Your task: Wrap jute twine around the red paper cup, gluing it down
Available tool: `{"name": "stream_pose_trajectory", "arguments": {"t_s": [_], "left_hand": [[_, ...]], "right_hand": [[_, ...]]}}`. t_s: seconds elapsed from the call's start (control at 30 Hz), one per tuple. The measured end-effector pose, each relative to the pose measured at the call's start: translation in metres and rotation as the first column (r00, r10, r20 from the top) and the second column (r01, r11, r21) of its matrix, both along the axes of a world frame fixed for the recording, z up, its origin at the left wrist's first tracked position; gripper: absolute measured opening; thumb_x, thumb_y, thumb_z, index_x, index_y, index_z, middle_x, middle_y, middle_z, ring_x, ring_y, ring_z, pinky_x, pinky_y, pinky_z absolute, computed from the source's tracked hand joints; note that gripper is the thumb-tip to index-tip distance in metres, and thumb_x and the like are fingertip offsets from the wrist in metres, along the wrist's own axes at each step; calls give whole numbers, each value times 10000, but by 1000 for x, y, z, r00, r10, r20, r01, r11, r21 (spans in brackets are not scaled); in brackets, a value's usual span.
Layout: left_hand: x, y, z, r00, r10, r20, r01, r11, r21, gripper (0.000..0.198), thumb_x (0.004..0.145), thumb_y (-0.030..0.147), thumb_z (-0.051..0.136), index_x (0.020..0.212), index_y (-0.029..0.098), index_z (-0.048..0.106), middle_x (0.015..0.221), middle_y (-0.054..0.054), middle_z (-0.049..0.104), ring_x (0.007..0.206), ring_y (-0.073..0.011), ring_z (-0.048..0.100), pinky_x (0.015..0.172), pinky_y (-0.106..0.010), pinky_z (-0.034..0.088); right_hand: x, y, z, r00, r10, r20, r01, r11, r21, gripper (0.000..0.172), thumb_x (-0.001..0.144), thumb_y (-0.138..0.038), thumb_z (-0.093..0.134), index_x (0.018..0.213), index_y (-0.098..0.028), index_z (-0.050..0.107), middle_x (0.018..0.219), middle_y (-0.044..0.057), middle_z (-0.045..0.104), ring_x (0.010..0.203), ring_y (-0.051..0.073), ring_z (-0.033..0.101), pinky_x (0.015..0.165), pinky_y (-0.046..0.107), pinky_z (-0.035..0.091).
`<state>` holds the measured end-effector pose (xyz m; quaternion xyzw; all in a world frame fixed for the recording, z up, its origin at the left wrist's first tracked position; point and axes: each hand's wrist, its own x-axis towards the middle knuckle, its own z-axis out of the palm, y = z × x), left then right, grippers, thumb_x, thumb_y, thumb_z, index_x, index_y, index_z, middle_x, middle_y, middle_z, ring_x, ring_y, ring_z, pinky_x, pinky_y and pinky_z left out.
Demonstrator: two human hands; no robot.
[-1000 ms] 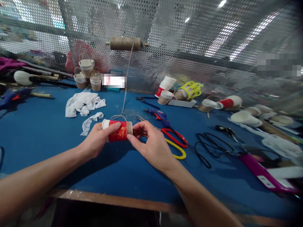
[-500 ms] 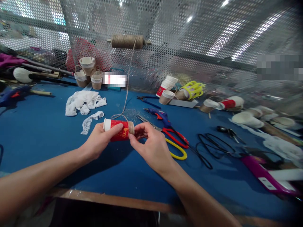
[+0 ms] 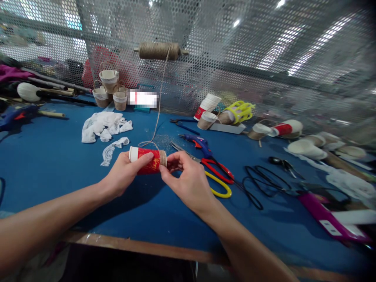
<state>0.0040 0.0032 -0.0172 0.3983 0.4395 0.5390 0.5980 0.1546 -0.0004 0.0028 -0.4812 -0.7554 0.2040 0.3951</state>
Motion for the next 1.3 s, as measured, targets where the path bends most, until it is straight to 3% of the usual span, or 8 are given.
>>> {"name": "stream_pose_trajectory", "arguments": {"t_s": [0.33, 0.63, 0.97, 1.13, 1.3], "left_hand": [[1, -2, 0, 999, -7, -35, 8, 999, 33, 178, 699, 277, 652, 734, 105, 684, 648, -28, 692, 584, -99, 585, 608, -195, 451], [0, 2, 6, 992, -4, 125, 18, 994, -108, 108, 673, 219, 666, 635, 118, 663, 554, 1, 656, 486, -75, 558, 531, -175, 444], [0, 0, 4, 997, -30, 76, 35, 998, -59, 138, 683, 254, 666, 699, 117, 678, 626, -16, 684, 557, -95, 585, 587, -192, 451], [-3, -1, 3, 998, -42, -37, 44, 998, 45, 187, 691, 293, 657, 743, 116, 685, 662, -32, 686, 574, -108, 578, 593, -205, 457], [-6, -8, 4, 960, -146, -238, 187, 970, 157, 166, 680, 297, 658, 655, 134, 675, 596, -7, 641, 508, -94, 509, 518, -194, 426]], "right_hand": [[0, -1, 0, 999, -43, 24, 42, 998, 44, 84, 690, -187, 566, 697, -189, 482, 619, -1, 577, 534, 119, 546, 525, 258, 452], [3, 0, -1, 999, 26, 30, -28, 998, 59, 65, 716, -189, 559, 770, -183, 521, 683, 6, 606, 590, 118, 566, 571, 256, 476], [1, 0, -5, 999, -15, 48, 11, 997, 81, 77, 697, -178, 564, 722, -186, 491, 649, 1, 577, 556, 116, 536, 544, 256, 448], [6, 1, 5, 999, 26, -28, -27, 999, -18, 93, 729, -245, 572, 739, -185, 503, 666, 4, 577, 589, 119, 536, 569, 256, 450], [19, 12, 14, 988, -7, -156, -16, 989, -145, 216, 803, -358, 496, 804, -164, 590, 803, 42, 626, 734, 144, 563, 684, 283, 444]]}}
